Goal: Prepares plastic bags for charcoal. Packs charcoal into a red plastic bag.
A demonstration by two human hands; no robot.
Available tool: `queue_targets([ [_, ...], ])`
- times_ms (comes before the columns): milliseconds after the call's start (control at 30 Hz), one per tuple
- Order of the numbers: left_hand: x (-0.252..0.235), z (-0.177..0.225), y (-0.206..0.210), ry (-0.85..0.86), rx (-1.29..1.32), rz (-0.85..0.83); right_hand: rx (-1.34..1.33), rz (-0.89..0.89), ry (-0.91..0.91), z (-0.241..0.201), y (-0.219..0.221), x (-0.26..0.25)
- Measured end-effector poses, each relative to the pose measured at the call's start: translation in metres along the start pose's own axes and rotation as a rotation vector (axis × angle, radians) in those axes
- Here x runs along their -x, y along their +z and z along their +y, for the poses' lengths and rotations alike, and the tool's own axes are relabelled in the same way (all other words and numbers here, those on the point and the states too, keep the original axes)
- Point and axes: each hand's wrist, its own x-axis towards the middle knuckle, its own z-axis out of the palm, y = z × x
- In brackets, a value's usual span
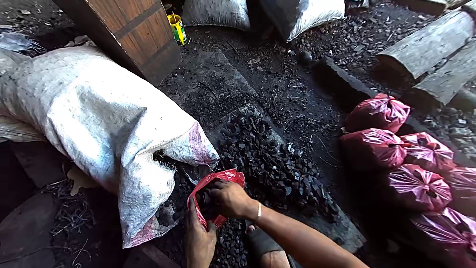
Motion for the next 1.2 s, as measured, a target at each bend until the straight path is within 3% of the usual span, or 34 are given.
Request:
queue_targets([
  [133, 0.000, -0.002, -0.003, -0.010, -0.017, -0.010, -0.003, -0.031, 0.036, -0.003, 0.043, -0.029],
  [300, -0.009, -0.021, 0.002, 0.010, 0.040, 0.015, -0.189, 0.232, 0.010, 0.001, -0.005, 0.029],
  [367, -0.012, -0.025, 0.004, 0.006, 0.057, 0.021, -0.194, 0.355, 0.172, 0.030, -0.026, 0.066],
  [433, -0.011, -0.021, 0.004, 0.008, 0.067, 0.013, -0.062, 0.383, 0.461, 0.076, -0.045, 0.103],
  [500, -0.008, -0.015, 0.004, 0.006, 0.083, 0.004, 0.076, 0.281, 0.744, 0.119, -0.065, 0.130],
  [567, -0.005, -0.016, 0.005, 0.006, 0.072, -0.006, 0.156, 0.186, 0.882, 0.152, -0.074, 0.146],
  [867, -0.004, -0.016, 0.004, -0.006, 0.063, 0.003, 0.291, 0.043, 0.904, 0.179, -0.083, 0.094],
  [1200, 0.001, -0.015, 0.008, -0.018, 0.040, -0.003, 0.104, 0.239, 0.816, 0.223, -0.077, 0.126],
])
